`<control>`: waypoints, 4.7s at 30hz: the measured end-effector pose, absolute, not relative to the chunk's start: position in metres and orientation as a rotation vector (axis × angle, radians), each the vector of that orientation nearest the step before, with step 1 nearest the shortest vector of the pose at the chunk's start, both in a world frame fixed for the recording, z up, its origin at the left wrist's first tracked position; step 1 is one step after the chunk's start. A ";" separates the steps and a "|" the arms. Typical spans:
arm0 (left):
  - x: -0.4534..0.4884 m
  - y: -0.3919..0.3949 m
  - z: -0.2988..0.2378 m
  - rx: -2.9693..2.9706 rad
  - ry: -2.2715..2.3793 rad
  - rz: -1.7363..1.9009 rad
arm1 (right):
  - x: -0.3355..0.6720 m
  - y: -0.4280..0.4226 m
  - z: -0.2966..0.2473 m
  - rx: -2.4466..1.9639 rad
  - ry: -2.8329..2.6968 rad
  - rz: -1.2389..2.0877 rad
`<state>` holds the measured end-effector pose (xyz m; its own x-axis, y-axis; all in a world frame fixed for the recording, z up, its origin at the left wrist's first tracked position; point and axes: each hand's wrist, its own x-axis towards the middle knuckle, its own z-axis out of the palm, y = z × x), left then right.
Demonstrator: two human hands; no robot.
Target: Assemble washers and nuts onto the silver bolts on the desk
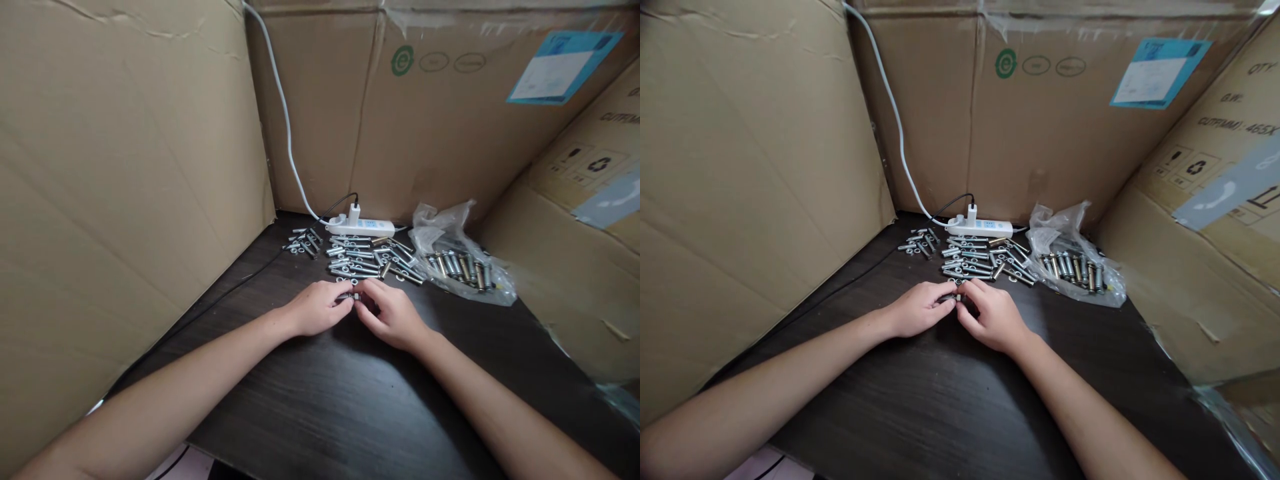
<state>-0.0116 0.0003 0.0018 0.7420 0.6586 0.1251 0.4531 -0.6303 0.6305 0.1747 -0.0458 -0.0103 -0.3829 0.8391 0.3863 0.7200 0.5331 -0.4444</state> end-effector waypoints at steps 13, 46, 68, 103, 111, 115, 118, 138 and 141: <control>0.015 0.010 -0.008 2.535 0.772 0.610 | 0.184 -0.033 -0.028 -1.438 -1.901 0.465; 0.015 0.023 -0.010 2.342 0.790 0.562 | 0.183 -0.033 -0.023 -1.361 -1.875 0.358; 0.014 0.019 -0.009 2.454 0.782 0.493 | 0.182 -0.032 -0.022 -1.386 -1.888 0.447; 0.014 0.016 -0.006 2.484 0.833 0.461 | 0.184 -0.034 -0.022 -1.483 -1.805 0.417; 0.014 0.016 -0.008 2.482 0.826 0.460 | 0.186 -0.029 -0.027 -1.363 -1.830 0.575; 0.014 0.015 -0.007 2.506 0.825 0.452 | 0.186 -0.029 -0.029 -1.470 -1.797 0.582; 0.014 0.015 -0.006 2.501 0.830 0.448 | 0.185 -0.030 -0.027 -1.484 -1.807 0.492; 0.013 0.015 -0.006 2.509 0.803 0.459 | 0.185 -0.029 -0.028 -1.473 -1.813 0.539; 0.012 0.015 -0.005 2.492 0.819 0.451 | 0.184 -0.031 -0.024 -1.422 -1.827 0.491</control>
